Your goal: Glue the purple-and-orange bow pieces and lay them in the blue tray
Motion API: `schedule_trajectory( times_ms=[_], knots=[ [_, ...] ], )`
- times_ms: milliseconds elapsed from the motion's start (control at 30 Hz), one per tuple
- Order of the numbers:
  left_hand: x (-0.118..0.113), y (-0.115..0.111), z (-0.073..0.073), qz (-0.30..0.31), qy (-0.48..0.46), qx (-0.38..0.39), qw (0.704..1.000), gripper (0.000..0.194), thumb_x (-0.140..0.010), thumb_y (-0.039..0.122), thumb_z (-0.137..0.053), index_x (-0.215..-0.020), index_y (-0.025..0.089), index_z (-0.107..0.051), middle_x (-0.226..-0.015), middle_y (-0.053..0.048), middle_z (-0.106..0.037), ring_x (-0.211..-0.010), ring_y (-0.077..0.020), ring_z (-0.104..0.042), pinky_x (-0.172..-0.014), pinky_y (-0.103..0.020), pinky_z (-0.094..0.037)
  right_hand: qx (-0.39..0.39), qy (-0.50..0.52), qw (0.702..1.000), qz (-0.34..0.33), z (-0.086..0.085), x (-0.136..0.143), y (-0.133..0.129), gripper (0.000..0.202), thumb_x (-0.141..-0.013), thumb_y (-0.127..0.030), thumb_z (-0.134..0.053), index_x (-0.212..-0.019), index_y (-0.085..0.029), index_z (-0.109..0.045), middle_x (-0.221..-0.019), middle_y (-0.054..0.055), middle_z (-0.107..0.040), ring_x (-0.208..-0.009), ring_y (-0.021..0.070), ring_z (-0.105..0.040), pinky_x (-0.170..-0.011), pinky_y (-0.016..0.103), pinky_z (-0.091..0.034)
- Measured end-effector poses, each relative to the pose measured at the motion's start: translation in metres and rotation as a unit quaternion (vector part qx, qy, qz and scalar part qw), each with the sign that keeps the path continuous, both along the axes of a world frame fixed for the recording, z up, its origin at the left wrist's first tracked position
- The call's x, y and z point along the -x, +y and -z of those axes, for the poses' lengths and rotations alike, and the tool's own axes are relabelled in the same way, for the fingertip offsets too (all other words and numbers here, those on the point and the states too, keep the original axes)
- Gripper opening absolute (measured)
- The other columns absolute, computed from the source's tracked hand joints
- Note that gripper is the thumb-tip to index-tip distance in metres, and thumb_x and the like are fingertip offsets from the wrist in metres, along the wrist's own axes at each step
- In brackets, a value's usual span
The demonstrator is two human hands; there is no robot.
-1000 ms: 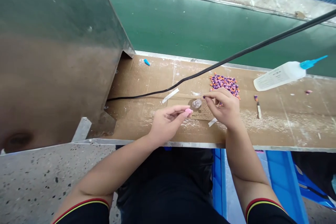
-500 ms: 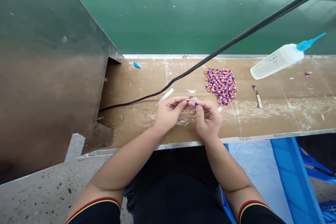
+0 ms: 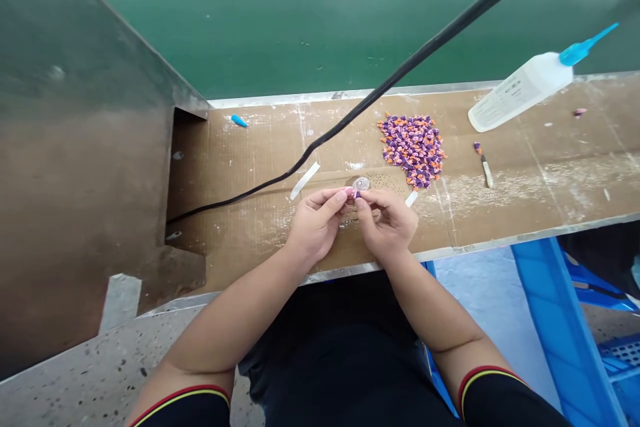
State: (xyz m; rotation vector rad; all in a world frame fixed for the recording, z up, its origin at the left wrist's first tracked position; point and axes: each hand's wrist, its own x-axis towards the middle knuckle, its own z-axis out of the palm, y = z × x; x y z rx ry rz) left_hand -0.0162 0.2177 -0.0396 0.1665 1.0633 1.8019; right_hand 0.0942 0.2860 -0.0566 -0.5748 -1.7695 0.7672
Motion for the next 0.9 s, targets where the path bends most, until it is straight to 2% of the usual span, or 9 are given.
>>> schedule_trajectory(
  times_ms=[200, 533, 700, 900],
  knots=[
    [0.0008, -0.0037, 0.0051, -0.003, 0.031, 0.0, 1.0, 0.032, -0.065, 0.046, -0.101, -0.083, 0.024, -0.086, -0.089, -0.005, -0.08, -0.076, -0.0121, -0.066, -0.075, -0.026, -0.056, -0.038, -0.029, 0.999, 0.018, 0.0031, 0.001, 0.0015, 0.008, -0.1, -0.023, -0.07, -0.103, -0.028, -0.076, -0.092, 0.003, -0.084, -0.08, 0.0191, -0.082, -0.072, 0.035, -0.071],
    [-0.0018, -0.004, 0.0044, -0.006, 0.059, -0.01, 0.998, 0.031, -0.067, 0.047, -0.101, -0.086, 0.026, -0.087, -0.09, -0.005, -0.081, -0.079, -0.0126, -0.071, -0.082, -0.026, -0.06, -0.05, 0.005, 0.999, 0.011, 0.001, 0.004, 0.0009, 0.015, -0.098, -0.017, -0.072, -0.107, -0.029, -0.076, -0.095, 0.001, -0.085, -0.08, 0.0175, -0.082, -0.073, 0.032, -0.07],
    [-0.005, -0.0041, 0.0051, -0.028, 0.108, -0.002, 0.994, 0.032, -0.067, 0.05, -0.1, -0.085, 0.026, -0.087, -0.098, -0.007, -0.083, -0.094, -0.0197, -0.077, -0.1, -0.036, -0.063, -0.063, -0.02, 0.997, 0.04, 0.0011, 0.0038, 0.0007, 0.008, -0.099, -0.022, -0.072, -0.102, -0.029, -0.076, -0.091, 0.001, -0.085, -0.076, 0.0188, -0.082, -0.07, 0.034, -0.071],
    [-0.0063, -0.0062, 0.0095, -0.039, 0.185, -0.018, 0.982, 0.026, -0.077, 0.049, -0.095, -0.09, 0.027, -0.088, -0.104, -0.008, -0.083, -0.104, -0.0218, -0.079, -0.103, -0.036, -0.064, -0.064, 0.003, 0.998, 0.029, 0.0018, 0.0022, 0.0004, 0.019, -0.096, -0.016, -0.075, -0.107, -0.032, -0.076, -0.092, -0.001, -0.084, -0.077, 0.0182, -0.082, -0.072, 0.033, -0.071]
  ],
)
